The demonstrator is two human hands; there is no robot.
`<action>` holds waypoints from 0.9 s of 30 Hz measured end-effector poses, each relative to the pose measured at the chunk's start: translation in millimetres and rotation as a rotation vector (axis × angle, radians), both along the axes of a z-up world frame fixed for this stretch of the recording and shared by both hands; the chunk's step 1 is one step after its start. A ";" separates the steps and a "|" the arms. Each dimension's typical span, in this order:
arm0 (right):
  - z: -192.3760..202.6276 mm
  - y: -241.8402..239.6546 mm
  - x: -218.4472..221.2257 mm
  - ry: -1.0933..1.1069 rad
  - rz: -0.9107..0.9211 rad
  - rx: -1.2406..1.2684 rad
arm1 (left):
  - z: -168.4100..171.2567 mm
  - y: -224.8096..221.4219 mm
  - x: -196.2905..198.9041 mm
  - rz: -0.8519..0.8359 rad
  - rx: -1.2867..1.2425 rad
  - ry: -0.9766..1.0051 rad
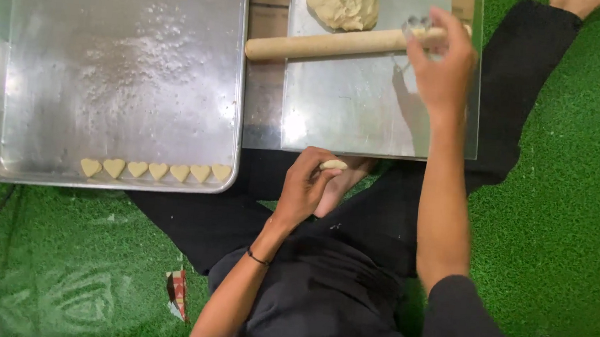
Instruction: Rolling out dough with a rolling pin, cutting out heart shapes with a cookie cutter, and arranging them on a baking tray.
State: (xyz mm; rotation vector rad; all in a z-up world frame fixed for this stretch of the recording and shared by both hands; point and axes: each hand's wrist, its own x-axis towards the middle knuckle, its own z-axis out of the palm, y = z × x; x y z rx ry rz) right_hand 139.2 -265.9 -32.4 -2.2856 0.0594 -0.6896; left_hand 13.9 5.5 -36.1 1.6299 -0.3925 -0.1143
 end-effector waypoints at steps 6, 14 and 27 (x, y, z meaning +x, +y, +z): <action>-39.2 -29.7 61.6 -0.012 -0.045 -0.143 | -2.0 -18.7 46.5 -0.044 0.334 -0.101; -18.0 45.4 -31.6 -0.025 0.067 0.073 | -36.0 -37.5 93.3 0.058 0.479 -0.613; -29.0 89.6 -105.5 0.215 0.275 -0.415 | -26.6 -27.7 100.7 0.115 0.177 -0.241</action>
